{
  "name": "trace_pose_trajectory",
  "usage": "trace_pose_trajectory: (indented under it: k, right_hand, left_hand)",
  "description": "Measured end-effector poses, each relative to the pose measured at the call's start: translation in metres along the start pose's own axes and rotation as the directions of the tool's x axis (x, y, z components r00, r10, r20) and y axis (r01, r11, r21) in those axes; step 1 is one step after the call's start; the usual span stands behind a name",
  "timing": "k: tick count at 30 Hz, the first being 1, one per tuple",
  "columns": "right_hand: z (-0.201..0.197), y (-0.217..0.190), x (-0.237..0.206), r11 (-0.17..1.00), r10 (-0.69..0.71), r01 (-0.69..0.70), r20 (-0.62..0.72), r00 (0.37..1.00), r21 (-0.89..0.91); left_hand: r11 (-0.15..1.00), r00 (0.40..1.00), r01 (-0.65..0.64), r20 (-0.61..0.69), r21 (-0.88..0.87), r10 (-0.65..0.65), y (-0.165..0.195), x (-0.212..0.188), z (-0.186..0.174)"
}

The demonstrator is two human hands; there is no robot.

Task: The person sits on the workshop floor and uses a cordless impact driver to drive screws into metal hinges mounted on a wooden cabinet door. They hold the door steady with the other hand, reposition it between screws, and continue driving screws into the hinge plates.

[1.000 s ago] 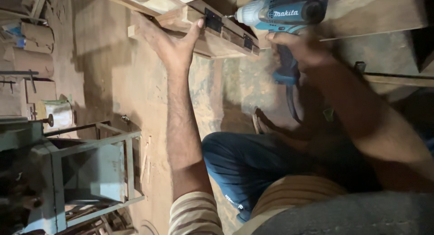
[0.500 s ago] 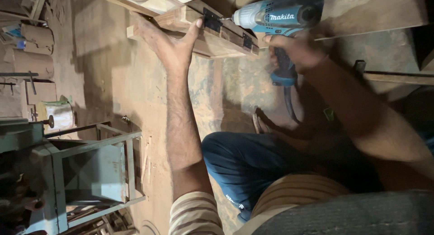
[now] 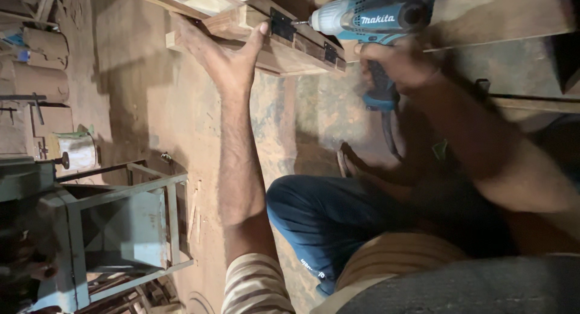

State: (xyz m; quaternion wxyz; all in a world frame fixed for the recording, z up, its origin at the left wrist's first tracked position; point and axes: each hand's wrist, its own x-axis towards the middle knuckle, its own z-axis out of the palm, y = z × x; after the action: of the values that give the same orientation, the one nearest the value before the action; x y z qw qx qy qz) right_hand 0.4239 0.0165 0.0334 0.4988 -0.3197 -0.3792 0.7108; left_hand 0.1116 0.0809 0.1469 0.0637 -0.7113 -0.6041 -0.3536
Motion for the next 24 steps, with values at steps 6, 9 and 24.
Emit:
trace_pose_trajectory:
  k: [6,9,24]
  right_hand:
    - [0.003,-0.005,0.001,0.998,0.021,-0.019,0.023,1.000,-0.062]
    - [0.005,-0.006,-0.001,0.992,-0.117,0.116,-0.018,0.993,-0.050]
    - [-0.004,0.003,-0.004,0.991,-0.085,0.080,0.048,0.995,0.106]
  left_hand:
    - [0.999,1.000,0.011,0.025,-0.034,-0.011,-0.001,0.000,0.001]
    - [0.998,1.000,-0.018,0.008,-0.066,0.019,-0.006,0.000,0.001]
    - [0.992,0.998,-0.064,0.022,0.110,0.061,-0.029,0.000,0.005]
